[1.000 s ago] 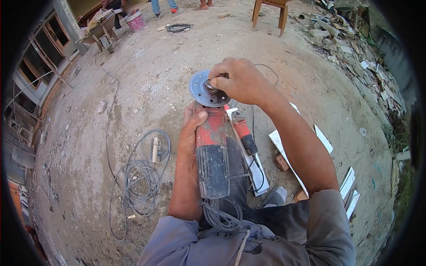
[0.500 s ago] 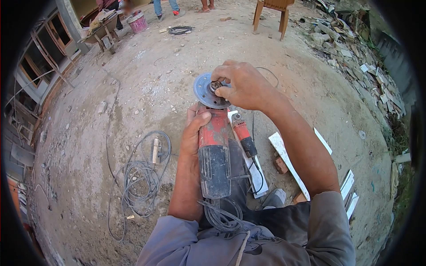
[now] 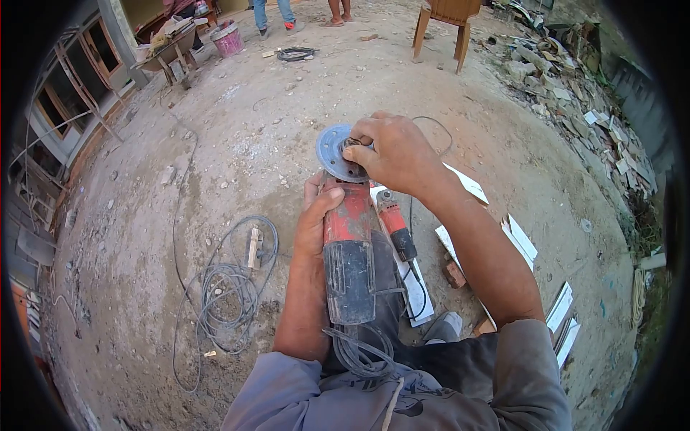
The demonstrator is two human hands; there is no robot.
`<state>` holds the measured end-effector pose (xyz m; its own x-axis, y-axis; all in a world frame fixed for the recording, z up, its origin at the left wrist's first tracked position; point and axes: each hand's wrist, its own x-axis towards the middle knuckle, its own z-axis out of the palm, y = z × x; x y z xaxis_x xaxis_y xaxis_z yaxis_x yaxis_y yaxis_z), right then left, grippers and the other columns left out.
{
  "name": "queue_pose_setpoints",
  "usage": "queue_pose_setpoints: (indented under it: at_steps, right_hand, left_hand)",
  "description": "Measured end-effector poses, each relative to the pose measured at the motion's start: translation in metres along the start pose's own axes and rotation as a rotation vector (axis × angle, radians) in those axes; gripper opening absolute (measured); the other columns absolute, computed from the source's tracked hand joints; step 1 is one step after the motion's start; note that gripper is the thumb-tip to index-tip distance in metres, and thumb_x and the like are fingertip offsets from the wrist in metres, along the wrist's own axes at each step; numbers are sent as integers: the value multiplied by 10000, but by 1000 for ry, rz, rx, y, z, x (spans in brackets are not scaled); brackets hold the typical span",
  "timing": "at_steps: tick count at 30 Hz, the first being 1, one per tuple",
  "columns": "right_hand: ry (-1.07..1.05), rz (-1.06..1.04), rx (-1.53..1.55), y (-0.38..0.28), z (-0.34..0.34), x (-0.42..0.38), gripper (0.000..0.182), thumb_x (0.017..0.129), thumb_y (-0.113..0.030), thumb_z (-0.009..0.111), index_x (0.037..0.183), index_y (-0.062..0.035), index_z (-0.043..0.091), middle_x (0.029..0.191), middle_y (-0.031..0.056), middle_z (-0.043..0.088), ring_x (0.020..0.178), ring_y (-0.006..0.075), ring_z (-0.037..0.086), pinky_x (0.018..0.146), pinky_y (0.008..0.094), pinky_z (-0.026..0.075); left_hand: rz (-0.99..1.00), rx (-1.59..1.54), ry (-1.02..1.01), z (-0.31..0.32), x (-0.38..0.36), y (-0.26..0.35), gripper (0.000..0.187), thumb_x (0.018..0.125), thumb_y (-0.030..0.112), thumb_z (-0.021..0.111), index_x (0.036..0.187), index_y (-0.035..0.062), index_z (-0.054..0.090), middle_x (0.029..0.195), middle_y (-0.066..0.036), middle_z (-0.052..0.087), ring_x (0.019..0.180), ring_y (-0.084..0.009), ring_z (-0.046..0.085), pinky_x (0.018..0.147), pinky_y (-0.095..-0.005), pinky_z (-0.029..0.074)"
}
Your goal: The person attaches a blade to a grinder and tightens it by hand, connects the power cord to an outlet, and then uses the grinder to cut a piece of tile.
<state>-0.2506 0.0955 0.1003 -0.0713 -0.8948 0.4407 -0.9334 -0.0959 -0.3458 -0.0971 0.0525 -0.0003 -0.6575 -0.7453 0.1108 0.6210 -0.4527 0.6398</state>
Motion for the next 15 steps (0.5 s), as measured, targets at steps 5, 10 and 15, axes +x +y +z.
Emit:
queue_pose_setpoints:
  at_steps: [5,10,15]
  right_hand:
    - [31,73,-55,-9,-1,-1,359,808,-353,701,892,-4,699,841,179,662,804,325,645,740,421,499]
    - [-23,201,-128,-15,-14,-4,450,798,-447,683,898,-9,704,913,193,653,872,349,648,798,447,507]
    - [106,-65,53,17,-4,-3,401,807,-383,691,919,1,698,906,179,652,846,334,642,768,435,500]
  left_hand:
    - [7,92,44,3,-2,-1,661,782,180,672,1313,1,322,1178,-223,533,994,-309,626,823,-424,572]
    - [18,145,15,6,-1,-1,679,770,268,683,1301,-6,360,1134,-200,560,910,-287,652,764,-375,589]
    - [45,151,48,13,-3,0,678,778,280,681,1293,-13,352,1123,-207,558,884,-293,657,757,-376,592]
